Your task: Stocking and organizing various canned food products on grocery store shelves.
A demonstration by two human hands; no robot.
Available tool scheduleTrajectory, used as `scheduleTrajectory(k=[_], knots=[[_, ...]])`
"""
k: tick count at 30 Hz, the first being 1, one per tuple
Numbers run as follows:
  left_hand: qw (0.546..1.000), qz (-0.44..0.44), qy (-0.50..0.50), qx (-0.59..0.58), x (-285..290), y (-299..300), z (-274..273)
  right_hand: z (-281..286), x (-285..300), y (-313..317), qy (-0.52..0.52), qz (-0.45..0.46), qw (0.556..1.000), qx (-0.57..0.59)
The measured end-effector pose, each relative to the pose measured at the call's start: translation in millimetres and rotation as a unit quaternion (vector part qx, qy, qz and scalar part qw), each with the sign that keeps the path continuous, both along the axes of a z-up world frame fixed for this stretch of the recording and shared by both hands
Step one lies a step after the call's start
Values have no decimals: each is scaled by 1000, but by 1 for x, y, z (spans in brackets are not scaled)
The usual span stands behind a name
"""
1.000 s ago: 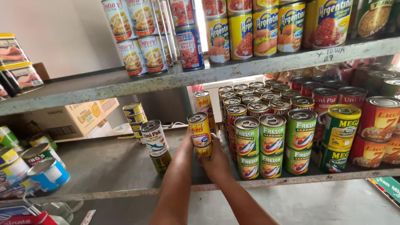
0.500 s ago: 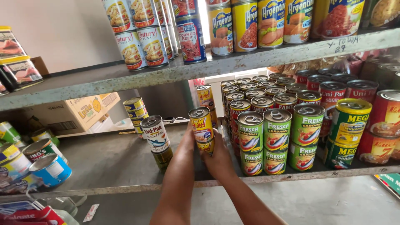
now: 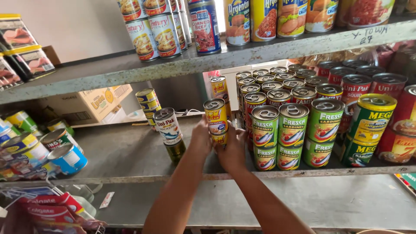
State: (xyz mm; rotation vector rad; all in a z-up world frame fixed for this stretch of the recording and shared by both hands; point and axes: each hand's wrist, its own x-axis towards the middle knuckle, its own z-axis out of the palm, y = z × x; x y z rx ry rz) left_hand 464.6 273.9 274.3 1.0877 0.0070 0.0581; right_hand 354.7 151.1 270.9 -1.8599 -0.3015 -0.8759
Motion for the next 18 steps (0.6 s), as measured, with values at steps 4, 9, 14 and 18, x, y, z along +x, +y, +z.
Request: scheduleTrajectory(k=[4, 9, 14, 18], knots=[[1000, 20, -7, 14, -74, -10, 4, 4, -2, -1, 2, -18, 1000, -13], [960, 12, -195, 199, -86, -8, -3, 2, 2, -1, 19, -18, 1000, -13], [923, 96, -192, 319, -77, -11, 12, -3, 14, -2, 63, -4, 998, 2], [903, 169, -164, 360, -57, -9, 20, 1, 11, -2, 177, 64, 982, 9]])
